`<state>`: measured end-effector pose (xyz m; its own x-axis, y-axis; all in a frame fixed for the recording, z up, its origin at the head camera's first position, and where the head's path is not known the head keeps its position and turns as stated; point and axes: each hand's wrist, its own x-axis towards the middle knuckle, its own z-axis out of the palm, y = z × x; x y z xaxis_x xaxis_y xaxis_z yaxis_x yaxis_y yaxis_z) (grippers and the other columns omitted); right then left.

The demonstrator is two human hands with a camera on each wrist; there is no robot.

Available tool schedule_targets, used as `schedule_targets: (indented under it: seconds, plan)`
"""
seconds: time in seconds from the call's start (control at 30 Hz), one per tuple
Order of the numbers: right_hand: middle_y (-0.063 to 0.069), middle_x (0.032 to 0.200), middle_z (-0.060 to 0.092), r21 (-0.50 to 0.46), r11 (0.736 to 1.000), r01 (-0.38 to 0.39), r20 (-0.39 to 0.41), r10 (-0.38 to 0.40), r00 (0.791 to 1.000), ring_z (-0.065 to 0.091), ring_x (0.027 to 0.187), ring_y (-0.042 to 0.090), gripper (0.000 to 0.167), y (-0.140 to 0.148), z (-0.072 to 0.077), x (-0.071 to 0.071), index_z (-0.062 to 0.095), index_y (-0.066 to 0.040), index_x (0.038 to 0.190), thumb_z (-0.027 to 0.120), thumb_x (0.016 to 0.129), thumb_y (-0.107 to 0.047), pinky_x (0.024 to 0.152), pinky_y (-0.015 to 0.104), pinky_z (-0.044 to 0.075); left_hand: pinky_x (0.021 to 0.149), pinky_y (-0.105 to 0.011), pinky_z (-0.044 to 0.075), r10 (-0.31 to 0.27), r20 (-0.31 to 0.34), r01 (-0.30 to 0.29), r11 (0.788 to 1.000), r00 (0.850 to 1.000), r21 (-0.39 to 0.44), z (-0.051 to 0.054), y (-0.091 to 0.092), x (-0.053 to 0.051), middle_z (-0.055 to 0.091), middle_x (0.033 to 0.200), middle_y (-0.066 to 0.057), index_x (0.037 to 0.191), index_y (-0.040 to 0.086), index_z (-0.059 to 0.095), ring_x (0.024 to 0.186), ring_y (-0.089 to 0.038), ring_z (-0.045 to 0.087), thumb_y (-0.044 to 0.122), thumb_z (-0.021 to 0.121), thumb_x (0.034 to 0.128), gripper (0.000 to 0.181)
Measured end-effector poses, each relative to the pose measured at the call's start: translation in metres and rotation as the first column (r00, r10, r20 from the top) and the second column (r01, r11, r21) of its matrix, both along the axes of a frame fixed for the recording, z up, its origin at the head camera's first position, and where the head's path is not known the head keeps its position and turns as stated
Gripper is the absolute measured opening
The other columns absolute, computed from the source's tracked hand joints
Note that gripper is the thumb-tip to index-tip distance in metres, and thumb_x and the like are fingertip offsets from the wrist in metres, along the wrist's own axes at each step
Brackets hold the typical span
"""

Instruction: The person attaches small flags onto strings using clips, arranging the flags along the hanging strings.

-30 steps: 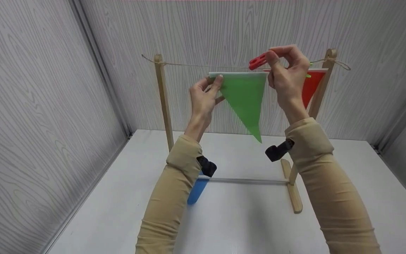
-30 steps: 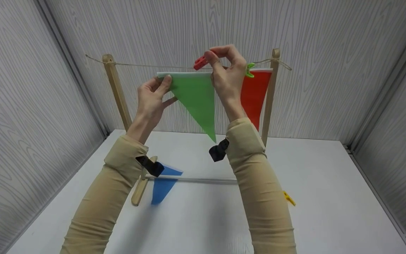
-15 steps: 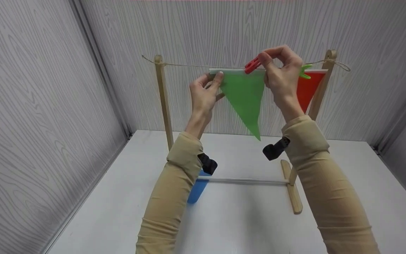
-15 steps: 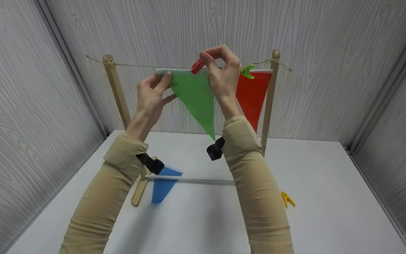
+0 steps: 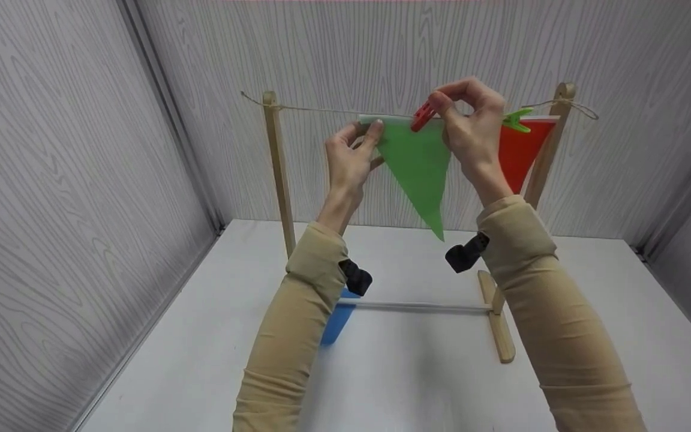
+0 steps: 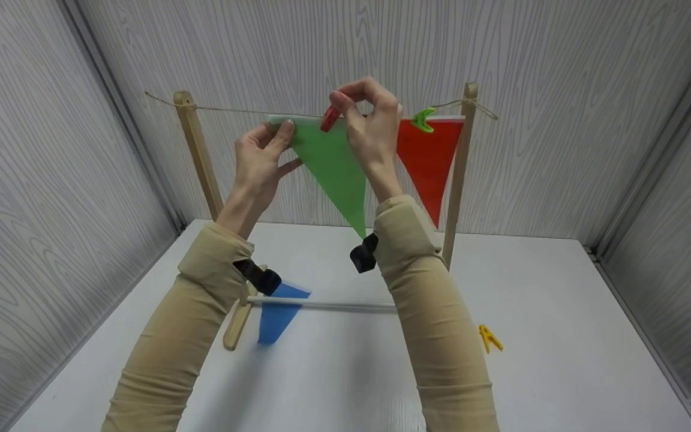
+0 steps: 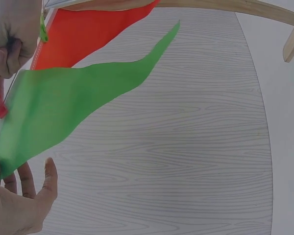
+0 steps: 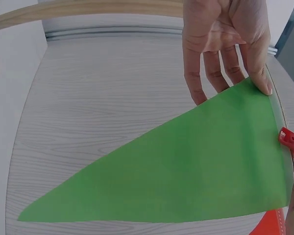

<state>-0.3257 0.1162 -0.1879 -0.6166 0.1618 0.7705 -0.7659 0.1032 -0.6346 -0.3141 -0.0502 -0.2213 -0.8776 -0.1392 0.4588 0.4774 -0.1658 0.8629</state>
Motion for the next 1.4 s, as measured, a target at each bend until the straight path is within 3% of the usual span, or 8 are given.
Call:
schedule_targets:
  seconds: [0.23,0.3,0.4,0.57,0.67,0.9,1.13,1.4]
  plan:
    - [-0.008,0.081,0.067,0.013,1.0,0.0,0.024,0.0,1.0,0.062,0.089,0.01,0.005,0.001,-0.002,0.003,0.073,-0.012,0.086,0.076,0.089,-0.009,0.097,0.027,0.044,0.084,-0.031,0.063,-0.009,0.022,0.008,1.0,1.0,0.025,0.0,0.002,0.0,0.063,0.117,-0.014,0.118,-0.006,0.066,0.111,-0.028,0.067,0.016,0.062,0.0998,0.029]
    - [-0.008,0.083,0.067,0.027,1.0,0.002,0.03,-0.003,1.0,0.062,0.09,0.009,0.002,0.001,-0.002,0.004,0.074,-0.008,0.089,0.076,0.089,-0.01,0.096,0.026,0.044,0.085,-0.031,0.063,-0.009,0.026,0.008,0.999,1.0,0.034,0.0,0.003,0.0,0.063,0.116,-0.013,0.118,-0.006,0.067,0.11,-0.027,0.067,0.016,0.062,0.0996,0.028]
    - [-0.012,0.084,0.067,0.056,0.998,0.009,0.068,-0.012,0.998,0.061,0.092,0.008,0.01,0.002,-0.001,0.005,0.074,-0.004,0.096,0.075,0.09,-0.012,0.086,0.022,0.046,0.085,-0.031,0.063,-0.003,0.02,0.002,0.999,1.0,0.038,0.001,0.003,0.001,0.064,0.114,-0.012,0.116,-0.005,0.067,0.108,-0.026,0.068,0.015,0.063,0.0993,0.027]
    - [-0.013,0.085,0.067,0.1,0.995,0.012,0.117,-0.024,0.993,0.058,0.081,0.007,0.019,0.003,-0.001,0.009,0.074,-0.001,0.103,0.075,0.091,-0.017,0.061,0.018,0.046,0.085,-0.03,0.063,0.003,0.011,-0.004,0.999,1.0,0.043,0.002,0.004,0.002,0.064,0.113,-0.012,0.115,-0.005,0.068,0.106,-0.025,0.069,0.015,0.064,0.0989,0.026]
    - [-0.012,0.088,0.068,0.11,0.994,-0.001,0.105,-0.011,0.994,0.057,0.078,0.006,0.023,0.002,-0.002,0.011,0.074,-0.001,0.106,0.075,0.091,-0.018,0.056,0.016,0.045,0.084,-0.031,0.063,-0.001,0.014,0.0,0.999,1.0,0.054,0.001,0.003,0.002,0.064,0.112,-0.012,0.115,-0.005,0.068,0.105,-0.024,0.069,0.015,0.064,0.0987,0.026]
    - [-0.006,0.091,0.07,0.068,0.991,-0.113,0.092,0.106,0.99,0.034,0.044,0.003,0.024,0.003,-0.007,0.01,0.073,-0.004,0.112,0.074,0.093,-0.018,0.043,0.016,0.032,0.083,-0.033,0.063,-0.006,0.038,0.003,0.997,0.999,0.071,0.0,0.002,0.001,0.066,0.118,-0.015,0.117,-0.005,0.067,0.111,-0.028,0.068,0.015,0.064,0.0985,0.027]
    - [-0.006,0.099,0.075,0.051,0.986,-0.157,0.102,0.152,0.983,0.037,0.045,0.008,0.034,0.004,-0.015,0.008,0.071,-0.006,0.122,0.075,0.092,-0.02,0.042,0.018,0.034,0.086,-0.037,0.063,-0.012,0.053,0.008,0.998,0.998,0.069,-0.004,-0.001,0.0,0.066,0.116,-0.013,0.115,-0.004,0.068,0.115,-0.026,0.067,0.016,0.066,0.098,0.027]
    - [-0.005,0.102,0.074,0.063,0.986,-0.156,0.132,0.146,0.98,0.038,0.047,0.009,0.036,0.005,-0.02,0.007,0.069,-0.006,0.126,0.073,0.093,-0.02,0.043,0.018,0.035,0.088,-0.038,0.063,-0.01,0.042,0.008,0.999,0.999,0.038,-0.008,-0.003,0.001,0.067,0.116,-0.013,0.116,-0.003,0.068,0.114,-0.024,0.067,0.017,0.067,0.0973,0.027]
